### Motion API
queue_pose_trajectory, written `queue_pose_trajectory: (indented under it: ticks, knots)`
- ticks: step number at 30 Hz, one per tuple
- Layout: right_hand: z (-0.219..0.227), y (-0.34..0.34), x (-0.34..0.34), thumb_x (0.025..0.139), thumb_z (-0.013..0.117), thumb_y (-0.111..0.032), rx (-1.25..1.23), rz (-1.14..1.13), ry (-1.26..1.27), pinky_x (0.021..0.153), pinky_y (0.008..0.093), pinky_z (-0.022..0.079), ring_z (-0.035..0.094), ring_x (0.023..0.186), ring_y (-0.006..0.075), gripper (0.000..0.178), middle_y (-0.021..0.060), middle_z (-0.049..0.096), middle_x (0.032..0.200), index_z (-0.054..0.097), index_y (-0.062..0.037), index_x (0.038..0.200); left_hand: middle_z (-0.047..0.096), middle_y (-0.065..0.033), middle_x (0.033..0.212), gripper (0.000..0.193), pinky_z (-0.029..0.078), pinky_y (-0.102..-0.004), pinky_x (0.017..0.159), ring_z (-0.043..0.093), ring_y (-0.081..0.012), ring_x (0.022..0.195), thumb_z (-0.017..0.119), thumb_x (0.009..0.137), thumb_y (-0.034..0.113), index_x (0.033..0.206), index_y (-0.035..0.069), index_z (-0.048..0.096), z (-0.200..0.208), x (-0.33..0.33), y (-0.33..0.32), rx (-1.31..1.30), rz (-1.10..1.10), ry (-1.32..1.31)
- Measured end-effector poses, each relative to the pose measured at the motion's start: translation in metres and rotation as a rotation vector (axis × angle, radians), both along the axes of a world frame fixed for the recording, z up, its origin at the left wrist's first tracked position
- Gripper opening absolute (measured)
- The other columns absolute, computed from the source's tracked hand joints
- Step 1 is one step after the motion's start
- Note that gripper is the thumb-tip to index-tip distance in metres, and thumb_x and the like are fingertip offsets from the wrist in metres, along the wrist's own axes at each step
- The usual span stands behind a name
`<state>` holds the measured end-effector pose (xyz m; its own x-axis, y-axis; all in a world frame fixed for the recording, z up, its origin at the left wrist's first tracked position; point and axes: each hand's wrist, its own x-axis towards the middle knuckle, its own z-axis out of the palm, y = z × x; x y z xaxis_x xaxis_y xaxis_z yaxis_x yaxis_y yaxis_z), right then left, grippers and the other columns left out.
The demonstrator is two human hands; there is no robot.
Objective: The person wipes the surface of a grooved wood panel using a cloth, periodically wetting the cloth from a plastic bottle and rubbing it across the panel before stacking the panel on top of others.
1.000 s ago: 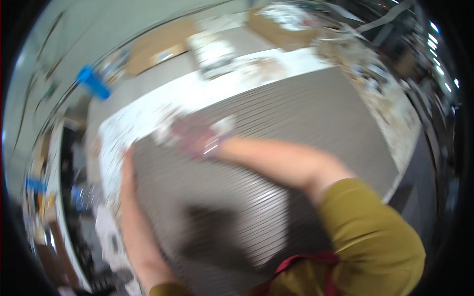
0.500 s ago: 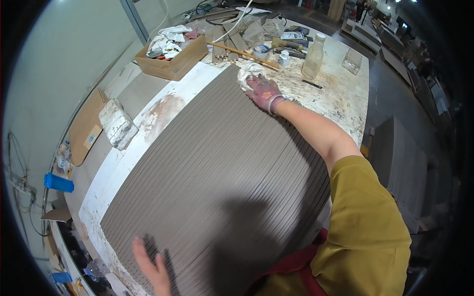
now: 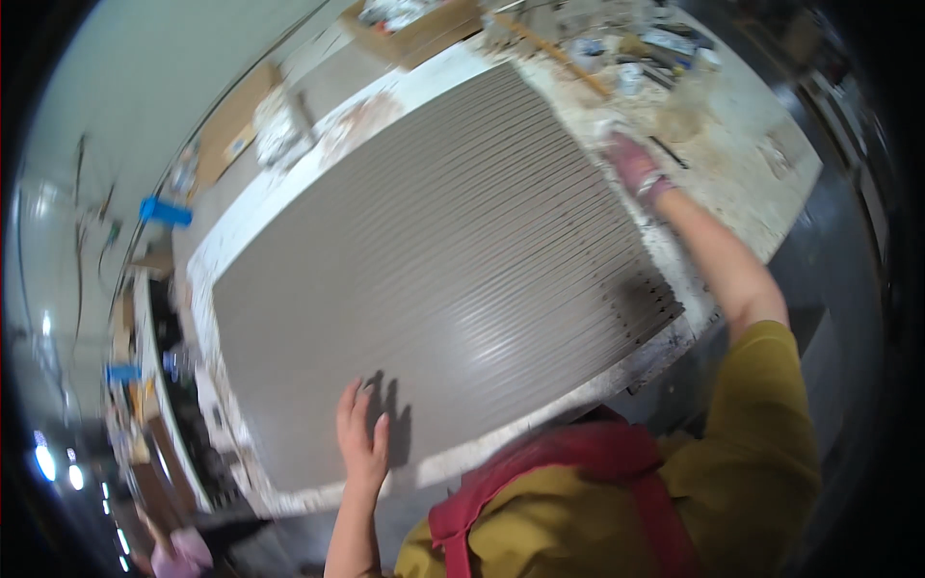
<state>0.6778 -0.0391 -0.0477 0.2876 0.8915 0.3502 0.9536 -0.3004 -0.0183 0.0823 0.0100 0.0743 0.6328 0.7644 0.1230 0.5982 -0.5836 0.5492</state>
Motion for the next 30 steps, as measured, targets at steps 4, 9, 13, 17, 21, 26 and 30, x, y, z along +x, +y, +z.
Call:
queue_pose_trajectory:
  ticks: [4, 9, 13, 17, 21, 26, 30]
  knots:
    - [-0.010, -0.050, 0.074, 0.093, 0.052, -0.029, 0.007, -0.286, 0.468, 0.105, 0.0355, 0.036, 0.048, 0.123, 0.0316, 0.047, 0.0174, 0.052, 0.132, 0.048, -0.0039, 0.132, 0.058, -0.0178, 0.115, 0.027, 0.046, -0.0378, 0.088, 0.057, -0.0333, 0.104, 0.060, 0.082, 0.000, 0.109, 0.000, 0.059, -0.011, -0.001, -0.074, -0.057, 0.140, -0.060]
    - [0.033, -0.035, 0.077, 0.089, 0.058, -0.034, -0.265, -0.095, 0.013, 0.101, 0.0369, 0.039, 0.050, 0.121, 0.0327, 0.043, 0.0111, 0.053, 0.132, 0.055, -0.0120, 0.125, 0.064, -0.0106, 0.083, 0.017, 0.048, -0.0302, 0.072, 0.062, -0.0204, 0.076, 0.055, 0.092, 0.013, 0.090, -0.002, 0.062, -0.029, -0.006, -0.140, -0.599, 0.506, -0.108]
    - [0.080, 0.028, 0.035, 0.089, 0.059, -0.033, 0.031, 0.180, 0.129, 0.096, 0.0372, 0.043, 0.053, 0.117, 0.0309, 0.035, 0.0102, 0.056, 0.127, 0.056, -0.0158, 0.120, 0.064, -0.0034, 0.085, 0.040, 0.045, -0.0265, 0.071, 0.060, -0.0122, 0.079, 0.041, 0.100, 0.037, 0.102, 0.002, 0.060, -0.041, 0.001, -0.150, -1.003, 0.856, -0.410]
    - [0.076, 0.118, -0.015, 0.090, 0.059, -0.026, 0.112, 0.485, 0.187, 0.100, 0.0373, 0.040, 0.048, 0.123, 0.0325, 0.040, 0.0134, 0.053, 0.131, 0.052, -0.0133, 0.127, 0.064, -0.0076, 0.093, 0.048, 0.047, -0.0287, 0.075, 0.062, -0.0155, 0.083, 0.042, 0.097, 0.048, 0.106, 0.003, 0.055, -0.047, 0.008, -0.136, -1.140, 1.054, -0.682]
    - [0.059, 0.214, -0.019, 0.089, 0.058, -0.025, 0.158, 0.531, 0.119, 0.102, 0.0392, 0.038, 0.047, 0.124, 0.0336, 0.044, 0.0156, 0.051, 0.133, 0.048, -0.0137, 0.131, 0.062, -0.0127, 0.100, 0.048, 0.050, -0.0294, 0.072, 0.064, -0.0189, 0.087, 0.047, 0.095, 0.048, 0.108, 0.002, 0.051, -0.062, 0.015, -0.134, -1.093, 1.099, -0.678]
    - [0.036, 0.295, -0.065, 0.087, 0.058, -0.035, -0.089, 0.295, -0.001, 0.097, 0.0427, 0.042, 0.051, 0.118, 0.0348, 0.051, 0.0166, 0.053, 0.129, 0.045, -0.0124, 0.131, 0.061, -0.0117, 0.094, 0.036, 0.051, -0.0276, 0.074, 0.064, -0.0182, 0.091, 0.056, 0.095, 0.031, 0.105, -0.002, 0.046, -0.061, 0.025, -0.142, -0.967, 1.159, -0.805]
    - [0.057, 0.287, -0.113, 0.089, 0.052, -0.045, -0.120, 0.271, 0.107, 0.086, 0.0482, 0.045, 0.060, 0.095, 0.0389, 0.042, 0.0216, 0.060, 0.105, 0.056, -0.0040, 0.098, 0.056, -0.0082, 0.086, 0.027, 0.050, -0.0269, 0.073, 0.060, -0.0142, 0.083, 0.063, 0.091, 0.020, 0.095, 0.000, 0.045, -0.065, 0.025, -0.151, -0.869, 1.130, -0.835]
